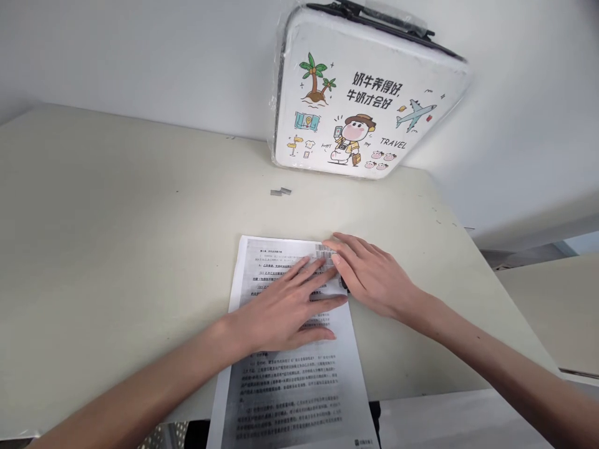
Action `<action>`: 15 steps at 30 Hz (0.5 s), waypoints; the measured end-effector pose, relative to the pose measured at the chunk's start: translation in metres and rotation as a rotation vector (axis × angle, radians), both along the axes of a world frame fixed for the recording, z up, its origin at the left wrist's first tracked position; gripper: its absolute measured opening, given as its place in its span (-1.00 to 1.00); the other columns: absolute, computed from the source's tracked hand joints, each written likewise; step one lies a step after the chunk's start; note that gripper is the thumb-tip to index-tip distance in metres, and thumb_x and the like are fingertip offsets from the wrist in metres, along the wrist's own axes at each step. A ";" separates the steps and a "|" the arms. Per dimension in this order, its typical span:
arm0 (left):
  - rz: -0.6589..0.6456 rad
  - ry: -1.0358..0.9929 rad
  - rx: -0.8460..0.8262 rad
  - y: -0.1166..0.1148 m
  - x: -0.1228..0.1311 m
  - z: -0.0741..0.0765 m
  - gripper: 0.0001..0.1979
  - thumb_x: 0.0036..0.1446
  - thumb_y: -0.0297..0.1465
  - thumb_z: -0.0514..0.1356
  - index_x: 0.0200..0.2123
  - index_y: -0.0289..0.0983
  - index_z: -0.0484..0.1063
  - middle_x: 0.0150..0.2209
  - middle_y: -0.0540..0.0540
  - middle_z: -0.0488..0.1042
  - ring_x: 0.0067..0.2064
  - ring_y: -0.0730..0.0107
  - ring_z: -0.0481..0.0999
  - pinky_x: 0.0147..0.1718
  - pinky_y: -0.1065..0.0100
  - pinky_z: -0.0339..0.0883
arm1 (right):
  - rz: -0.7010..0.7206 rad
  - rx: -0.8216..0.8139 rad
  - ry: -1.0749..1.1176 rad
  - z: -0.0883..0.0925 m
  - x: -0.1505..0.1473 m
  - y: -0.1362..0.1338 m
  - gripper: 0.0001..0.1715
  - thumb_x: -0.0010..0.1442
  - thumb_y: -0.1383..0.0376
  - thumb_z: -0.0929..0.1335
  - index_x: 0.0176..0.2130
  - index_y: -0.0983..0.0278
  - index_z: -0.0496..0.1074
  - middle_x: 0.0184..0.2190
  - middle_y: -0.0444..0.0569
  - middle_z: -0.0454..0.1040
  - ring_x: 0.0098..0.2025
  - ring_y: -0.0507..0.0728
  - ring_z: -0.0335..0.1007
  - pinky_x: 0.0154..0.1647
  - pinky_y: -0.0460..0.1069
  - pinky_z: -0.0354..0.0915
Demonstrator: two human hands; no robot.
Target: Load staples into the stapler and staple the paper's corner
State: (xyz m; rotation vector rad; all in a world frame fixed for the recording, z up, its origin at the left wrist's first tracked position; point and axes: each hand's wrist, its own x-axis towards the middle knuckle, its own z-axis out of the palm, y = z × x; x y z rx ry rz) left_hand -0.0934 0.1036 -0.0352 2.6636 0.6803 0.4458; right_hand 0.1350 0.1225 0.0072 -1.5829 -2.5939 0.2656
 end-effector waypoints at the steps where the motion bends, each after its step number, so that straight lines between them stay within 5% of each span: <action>1: -0.001 -0.001 -0.006 0.000 0.000 0.001 -0.44 0.40 -0.01 0.19 0.36 -0.08 0.39 0.54 -0.14 0.05 0.56 -0.13 -0.11 0.50 -0.17 -0.15 | 0.003 0.019 -0.014 -0.002 -0.001 0.000 -0.44 0.56 0.14 0.01 0.33 0.11 0.30 0.37 0.06 0.36 0.39 0.27 0.29 0.28 0.29 0.37; 15: 0.005 -0.060 -0.061 0.001 -0.001 0.004 -0.40 0.41 -0.05 0.20 0.43 -0.03 0.29 0.52 -0.14 0.11 0.55 -0.11 -0.05 0.49 -0.17 -0.08 | 0.052 0.155 -0.143 -0.018 -0.011 0.001 -0.42 0.54 0.20 0.08 0.39 0.18 0.31 0.40 0.18 0.33 0.38 0.43 0.28 0.12 0.36 0.45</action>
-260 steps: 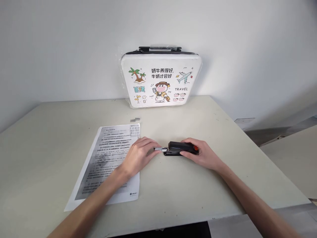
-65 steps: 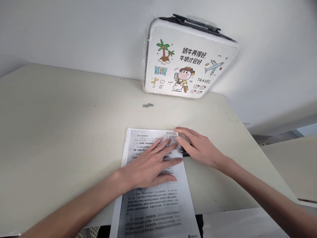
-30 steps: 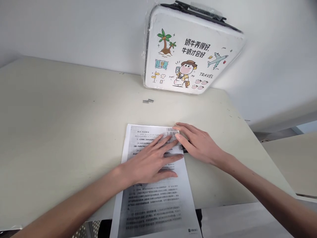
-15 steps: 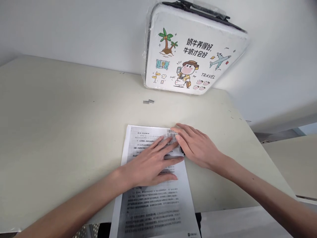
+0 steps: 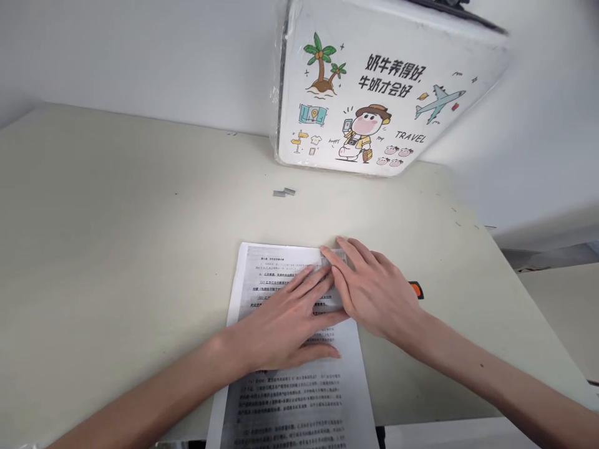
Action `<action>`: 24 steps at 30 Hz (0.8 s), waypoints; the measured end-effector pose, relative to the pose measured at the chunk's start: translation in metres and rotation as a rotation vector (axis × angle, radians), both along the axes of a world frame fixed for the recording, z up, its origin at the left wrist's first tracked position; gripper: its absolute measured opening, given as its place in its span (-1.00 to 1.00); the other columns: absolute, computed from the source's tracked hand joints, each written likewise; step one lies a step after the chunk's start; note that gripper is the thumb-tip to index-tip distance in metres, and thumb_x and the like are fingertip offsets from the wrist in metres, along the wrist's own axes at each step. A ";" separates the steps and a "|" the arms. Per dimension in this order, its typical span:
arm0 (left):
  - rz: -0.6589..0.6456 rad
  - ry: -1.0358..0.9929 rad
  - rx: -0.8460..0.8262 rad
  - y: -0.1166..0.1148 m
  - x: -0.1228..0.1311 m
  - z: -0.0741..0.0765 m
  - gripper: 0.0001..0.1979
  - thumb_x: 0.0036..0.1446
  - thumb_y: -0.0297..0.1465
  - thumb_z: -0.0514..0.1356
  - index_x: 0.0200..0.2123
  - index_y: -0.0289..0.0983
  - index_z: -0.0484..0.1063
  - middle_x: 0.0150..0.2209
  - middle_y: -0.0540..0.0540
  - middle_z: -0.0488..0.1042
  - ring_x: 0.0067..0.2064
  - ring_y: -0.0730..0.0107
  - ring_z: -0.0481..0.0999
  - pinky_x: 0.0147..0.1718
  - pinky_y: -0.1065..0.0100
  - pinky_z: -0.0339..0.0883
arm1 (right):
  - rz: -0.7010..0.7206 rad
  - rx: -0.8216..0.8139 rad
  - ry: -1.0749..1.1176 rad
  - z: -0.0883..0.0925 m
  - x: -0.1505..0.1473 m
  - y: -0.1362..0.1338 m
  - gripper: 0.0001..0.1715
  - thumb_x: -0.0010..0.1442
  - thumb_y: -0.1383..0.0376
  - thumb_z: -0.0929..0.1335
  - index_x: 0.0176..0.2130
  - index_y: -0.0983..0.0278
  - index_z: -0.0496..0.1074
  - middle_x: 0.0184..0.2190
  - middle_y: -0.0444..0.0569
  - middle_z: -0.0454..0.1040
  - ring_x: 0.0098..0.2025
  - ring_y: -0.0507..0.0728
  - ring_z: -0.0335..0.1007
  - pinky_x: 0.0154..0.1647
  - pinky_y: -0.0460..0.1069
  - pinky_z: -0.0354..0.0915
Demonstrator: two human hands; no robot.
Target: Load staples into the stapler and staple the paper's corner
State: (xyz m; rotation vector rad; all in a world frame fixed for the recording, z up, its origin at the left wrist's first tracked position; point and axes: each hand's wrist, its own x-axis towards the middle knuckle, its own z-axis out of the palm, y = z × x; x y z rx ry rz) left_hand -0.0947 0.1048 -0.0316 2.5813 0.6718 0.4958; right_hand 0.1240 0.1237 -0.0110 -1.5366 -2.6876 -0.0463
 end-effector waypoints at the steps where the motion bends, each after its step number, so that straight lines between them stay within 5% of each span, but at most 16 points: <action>1: 0.001 0.007 0.002 0.000 0.000 0.001 -0.41 0.41 -0.05 0.21 0.42 -0.03 0.30 0.52 -0.14 0.11 0.55 -0.11 -0.05 0.49 -0.17 -0.08 | 0.000 -0.002 0.000 0.000 -0.001 0.000 -0.42 0.54 0.19 0.07 0.39 0.18 0.31 0.40 0.19 0.33 0.38 0.43 0.29 0.11 0.35 0.46; 9: -0.003 0.099 0.030 0.001 0.000 0.006 -0.42 0.43 -0.02 0.17 0.40 -0.08 0.33 0.57 -0.16 -0.09 0.56 -0.10 -0.12 0.49 -0.16 -0.06 | -0.035 -0.035 0.383 0.010 0.023 -0.004 -0.47 0.56 0.20 0.03 0.24 0.15 0.40 0.21 0.04 0.55 0.17 0.24 0.52 0.10 0.19 0.46; 15: -0.001 0.153 0.040 0.006 -0.010 0.012 -0.41 0.42 -0.04 0.19 0.42 -0.04 0.30 0.58 -0.13 -0.18 0.56 -0.07 -0.09 0.48 -0.13 -0.02 | 0.178 0.005 0.461 -0.015 0.074 -0.016 -0.68 0.47 0.09 0.29 0.10 0.14 0.45 0.00 0.06 0.65 -0.04 0.25 0.60 -0.01 0.18 0.50; 24: -0.014 0.147 0.085 0.012 -0.009 0.017 -0.45 0.41 -0.12 0.24 0.38 -0.13 0.36 0.55 -0.18 -0.04 0.55 -0.04 -0.03 0.46 -0.15 0.04 | -0.155 0.135 0.571 -0.037 0.116 -0.016 -0.67 0.44 0.01 0.32 0.04 0.15 0.43 -0.15 0.02 0.64 -0.18 0.25 0.61 -0.13 0.14 0.48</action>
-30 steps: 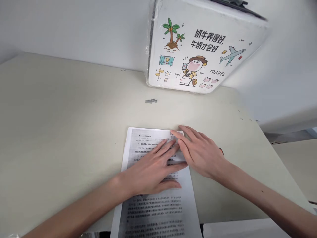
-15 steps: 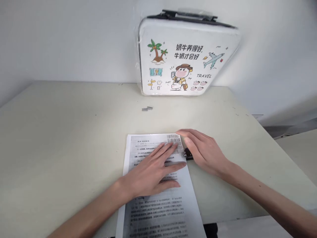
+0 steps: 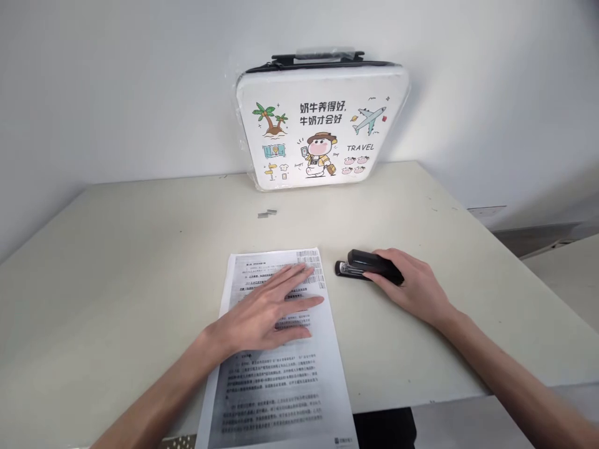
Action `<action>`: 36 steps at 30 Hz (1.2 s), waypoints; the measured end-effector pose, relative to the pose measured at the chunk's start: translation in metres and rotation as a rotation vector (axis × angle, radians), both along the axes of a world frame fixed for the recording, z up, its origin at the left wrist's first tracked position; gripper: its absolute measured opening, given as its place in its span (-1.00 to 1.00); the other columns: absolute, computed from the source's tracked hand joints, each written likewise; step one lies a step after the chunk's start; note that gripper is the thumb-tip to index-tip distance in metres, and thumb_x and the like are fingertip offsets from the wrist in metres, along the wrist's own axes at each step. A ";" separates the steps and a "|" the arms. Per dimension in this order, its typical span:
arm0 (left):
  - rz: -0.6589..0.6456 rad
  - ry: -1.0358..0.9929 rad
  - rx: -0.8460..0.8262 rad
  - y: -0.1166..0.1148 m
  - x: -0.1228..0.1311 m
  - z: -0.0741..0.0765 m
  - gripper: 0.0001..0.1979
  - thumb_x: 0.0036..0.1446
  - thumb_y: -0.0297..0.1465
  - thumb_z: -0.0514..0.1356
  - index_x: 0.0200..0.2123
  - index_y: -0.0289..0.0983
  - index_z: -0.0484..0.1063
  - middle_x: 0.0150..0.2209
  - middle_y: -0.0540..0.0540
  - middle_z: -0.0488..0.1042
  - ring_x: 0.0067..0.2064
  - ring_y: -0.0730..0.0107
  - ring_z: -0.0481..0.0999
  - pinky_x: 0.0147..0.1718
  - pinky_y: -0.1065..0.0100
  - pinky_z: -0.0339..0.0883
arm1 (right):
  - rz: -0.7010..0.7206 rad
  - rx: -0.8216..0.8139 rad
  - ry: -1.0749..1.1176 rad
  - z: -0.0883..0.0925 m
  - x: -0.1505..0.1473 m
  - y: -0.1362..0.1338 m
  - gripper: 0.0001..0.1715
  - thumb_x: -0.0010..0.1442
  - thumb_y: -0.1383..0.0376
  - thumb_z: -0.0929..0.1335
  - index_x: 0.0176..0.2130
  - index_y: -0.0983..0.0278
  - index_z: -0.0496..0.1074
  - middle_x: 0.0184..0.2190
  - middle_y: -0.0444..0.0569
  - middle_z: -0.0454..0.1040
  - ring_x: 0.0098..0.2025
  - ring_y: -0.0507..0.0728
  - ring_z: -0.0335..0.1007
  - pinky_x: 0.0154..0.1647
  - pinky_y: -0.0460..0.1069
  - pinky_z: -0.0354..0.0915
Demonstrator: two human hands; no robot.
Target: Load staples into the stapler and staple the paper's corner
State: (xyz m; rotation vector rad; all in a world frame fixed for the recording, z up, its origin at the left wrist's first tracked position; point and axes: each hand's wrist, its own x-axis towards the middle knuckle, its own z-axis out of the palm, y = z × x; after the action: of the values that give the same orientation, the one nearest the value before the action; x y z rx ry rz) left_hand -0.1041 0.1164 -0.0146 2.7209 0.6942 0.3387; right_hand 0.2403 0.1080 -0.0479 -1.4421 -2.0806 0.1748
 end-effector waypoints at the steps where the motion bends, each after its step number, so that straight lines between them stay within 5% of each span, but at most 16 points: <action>1: 0.011 -0.014 0.008 -0.001 -0.001 0.002 -0.44 0.41 -0.13 0.25 0.39 -0.13 0.34 0.55 -0.18 -0.01 0.55 -0.03 -0.01 0.46 -0.15 0.06 | -0.022 -0.004 0.012 0.001 0.000 0.000 -0.67 0.44 0.01 0.32 0.04 0.15 0.42 -0.14 0.02 0.64 -0.18 0.25 0.61 -0.13 0.14 0.48; 9: 0.269 0.031 0.083 -0.031 -0.058 0.014 -0.43 0.46 -0.19 0.18 0.47 -0.03 0.19 0.51 -0.07 0.14 0.52 -0.01 0.09 0.41 -0.19 0.18 | -0.055 0.001 0.050 0.004 -0.003 -0.001 -0.71 0.43 0.06 0.32 0.01 0.17 0.43 -0.10 0.04 0.65 -0.14 0.27 0.61 -0.12 0.13 0.47; 14: 0.358 0.108 0.055 -0.060 -0.098 0.008 -0.29 0.42 -0.09 0.19 0.53 0.03 0.04 0.55 -0.04 0.01 0.53 -0.13 0.04 0.39 -0.25 0.17 | -0.045 0.094 0.054 -0.002 -0.004 0.002 -0.72 0.44 0.08 0.32 0.00 0.19 0.43 -0.14 0.04 0.65 -0.16 0.26 0.61 -0.16 0.12 0.46; 19: 0.353 0.231 0.031 -0.080 -0.097 0.002 -0.09 0.33 0.10 0.21 0.57 0.03 -0.15 0.58 -0.05 -0.18 0.56 -0.21 -0.15 0.45 -0.29 -0.06 | -0.050 0.199 0.091 -0.005 -0.004 0.003 -0.74 0.44 0.08 0.34 -0.03 0.18 0.43 -0.21 0.01 0.64 -0.26 0.22 0.58 -0.26 0.08 0.43; 26: 0.354 0.222 0.052 -0.055 -0.027 -0.002 -0.18 0.44 0.06 0.08 0.57 0.10 -0.29 0.58 0.01 -0.29 0.57 -0.14 -0.23 0.48 -0.28 -0.23 | -0.084 0.356 0.182 0.006 -0.004 0.002 -0.82 0.41 0.19 0.39 -0.01 0.17 0.43 -0.20 0.02 0.63 -0.23 0.21 0.57 -0.21 0.10 0.46; 36: 0.194 0.149 -0.087 0.016 0.140 -0.018 0.08 0.25 0.35 -0.04 0.55 -0.28 -0.02 0.57 -0.34 -0.23 0.56 -0.34 -0.41 0.43 -0.40 -0.47 | -0.152 0.340 0.223 0.036 0.020 -0.024 -0.74 0.39 0.17 0.41 0.05 0.14 0.44 -0.13 0.03 0.62 -0.16 0.23 0.59 -0.21 0.08 0.50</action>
State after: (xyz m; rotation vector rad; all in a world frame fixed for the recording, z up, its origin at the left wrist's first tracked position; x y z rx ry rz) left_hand 0.0358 0.1327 -0.0331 2.6214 0.9931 0.1453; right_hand 0.2607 0.0844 -0.0118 -1.3006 -1.7172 -0.0737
